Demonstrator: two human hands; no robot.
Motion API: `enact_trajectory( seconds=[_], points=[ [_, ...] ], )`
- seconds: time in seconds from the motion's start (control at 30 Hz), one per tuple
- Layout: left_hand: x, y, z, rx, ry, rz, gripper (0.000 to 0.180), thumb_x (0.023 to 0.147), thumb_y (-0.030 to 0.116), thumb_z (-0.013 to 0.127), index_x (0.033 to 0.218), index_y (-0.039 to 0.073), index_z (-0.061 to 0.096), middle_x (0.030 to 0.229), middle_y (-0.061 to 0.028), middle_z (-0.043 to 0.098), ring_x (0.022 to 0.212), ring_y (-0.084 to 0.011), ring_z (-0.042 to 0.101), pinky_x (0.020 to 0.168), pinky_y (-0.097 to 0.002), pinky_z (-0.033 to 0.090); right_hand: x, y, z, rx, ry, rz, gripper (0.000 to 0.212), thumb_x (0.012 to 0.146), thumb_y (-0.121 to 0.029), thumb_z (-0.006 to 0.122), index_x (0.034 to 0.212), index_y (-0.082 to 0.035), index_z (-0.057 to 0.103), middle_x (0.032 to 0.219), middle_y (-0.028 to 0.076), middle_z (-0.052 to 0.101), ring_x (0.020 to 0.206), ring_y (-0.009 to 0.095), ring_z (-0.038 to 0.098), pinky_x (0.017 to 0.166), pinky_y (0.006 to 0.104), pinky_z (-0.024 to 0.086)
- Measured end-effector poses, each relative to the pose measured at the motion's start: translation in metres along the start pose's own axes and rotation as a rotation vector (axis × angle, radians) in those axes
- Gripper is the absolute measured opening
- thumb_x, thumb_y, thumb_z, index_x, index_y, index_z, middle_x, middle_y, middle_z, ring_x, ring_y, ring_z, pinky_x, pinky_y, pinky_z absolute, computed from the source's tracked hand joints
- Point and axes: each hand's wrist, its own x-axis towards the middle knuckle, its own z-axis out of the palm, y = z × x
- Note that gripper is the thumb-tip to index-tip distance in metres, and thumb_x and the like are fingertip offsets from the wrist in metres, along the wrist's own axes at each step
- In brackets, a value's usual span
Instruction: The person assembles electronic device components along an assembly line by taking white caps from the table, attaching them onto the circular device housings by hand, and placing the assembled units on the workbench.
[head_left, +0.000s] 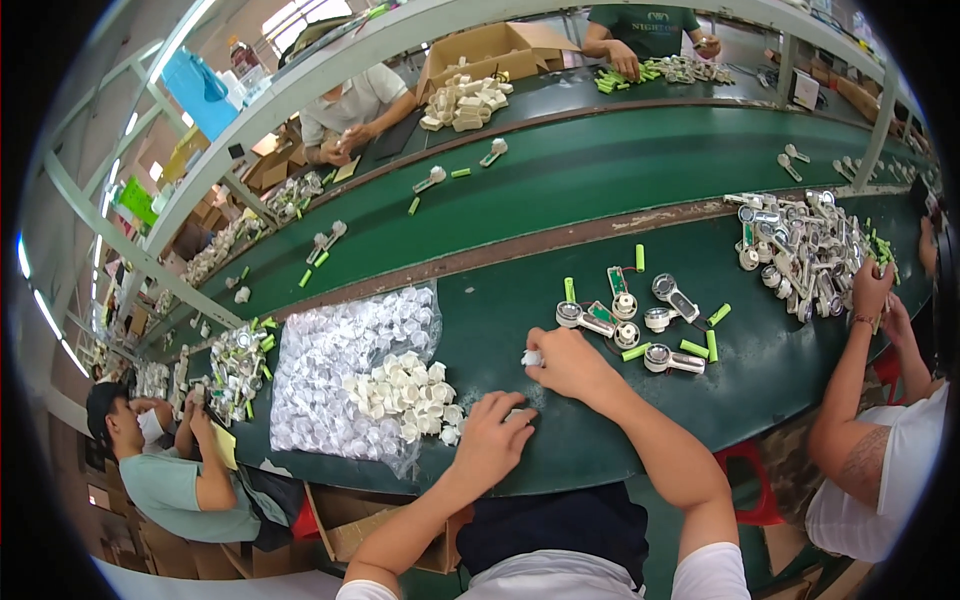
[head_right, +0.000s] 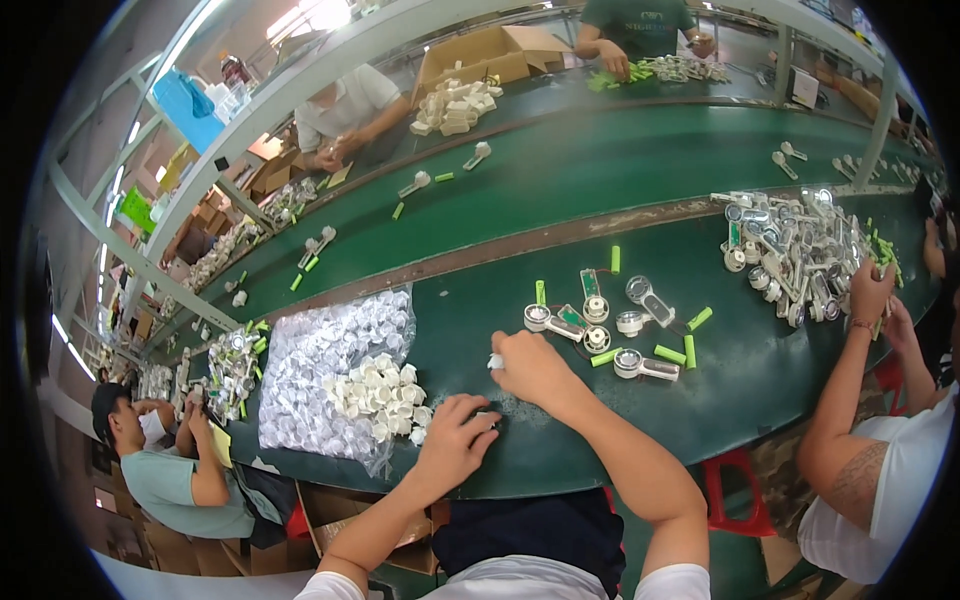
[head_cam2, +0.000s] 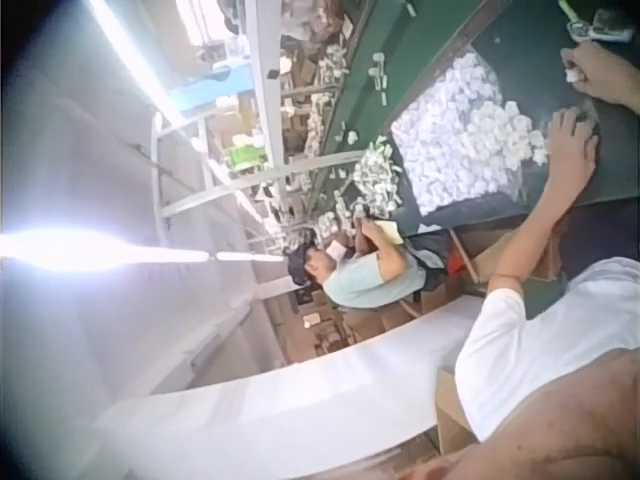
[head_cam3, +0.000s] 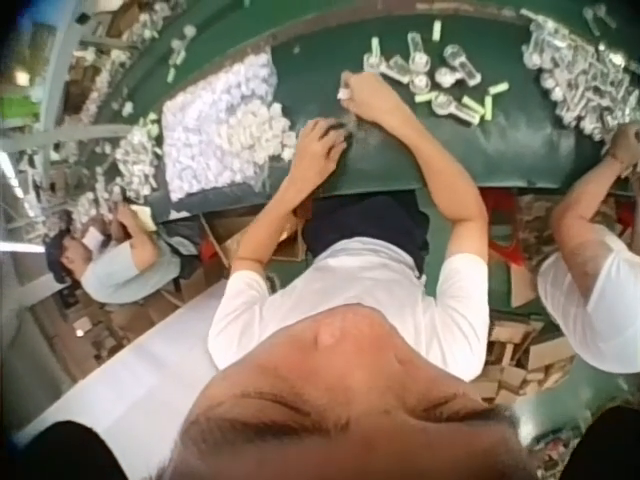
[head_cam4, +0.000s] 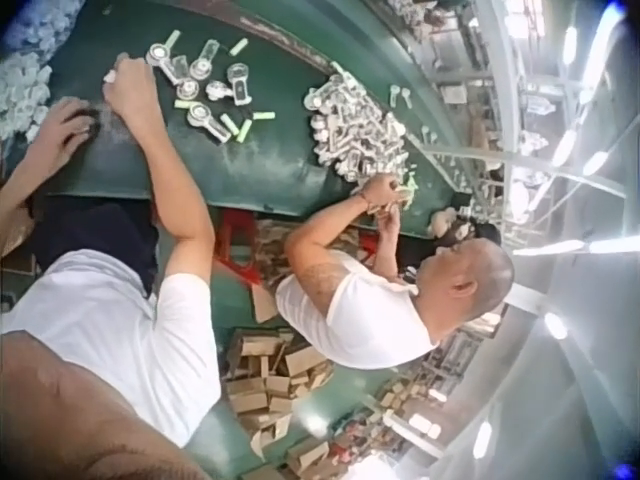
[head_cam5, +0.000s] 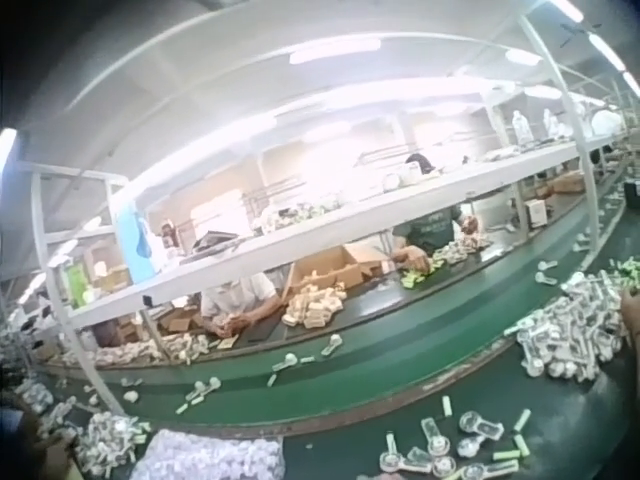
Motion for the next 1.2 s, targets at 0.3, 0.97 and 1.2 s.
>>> enact_trajectory(
  seconds=[0.3, 0.97, 1.2],
  points=[
    [0.140, -0.052, 0.020, -0.405, -0.069, 0.098, 0.042, 0.076, -0.004, 0.070, 0.117, 0.003, 0.061, 0.118, -0.0126, 0.061, 0.114, -0.0343, 0.056, 0.096, -0.0403, 0.048, 0.006, 0.008, -0.054, 0.666, 0.885, 0.008, 0.029, 0.086, -0.008, 0.074, 0.107, 0.003, 0.058, 0.080, 0.005, 0.064, 0.065, 0.008, 0.060, 0.058, 0.0220, 0.050],
    [0.112, -0.049, -0.034, -1.515, 0.458, -0.534, 0.023, 0.094, 0.023, 0.068, 0.092, 0.002, 0.060, 0.079, -0.0047, 0.063, 0.064, -0.0110, 0.058, 0.049, -0.0248, 0.043, -0.008, -0.018, -0.028, 0.729, 0.505, -0.283, 0.033, 0.080, 0.004, 0.074, 0.110, 0.001, 0.059, 0.092, 0.007, 0.068, 0.078, 0.011, 0.066, 0.065, 0.0231, 0.053],
    [0.105, -0.026, -0.019, -1.292, 0.435, -0.572, 0.039, 0.096, 0.038, 0.064, 0.081, 0.002, 0.060, 0.076, -0.0030, 0.061, 0.064, -0.0080, 0.055, 0.053, -0.0248, 0.043, -0.007, -0.033, -0.017, 0.556, 0.502, -0.238, 0.033, 0.078, 0.004, 0.076, 0.107, 0.003, 0.061, 0.089, 0.007, 0.069, 0.072, 0.010, 0.065, 0.061, 0.0219, 0.051]
  ],
)
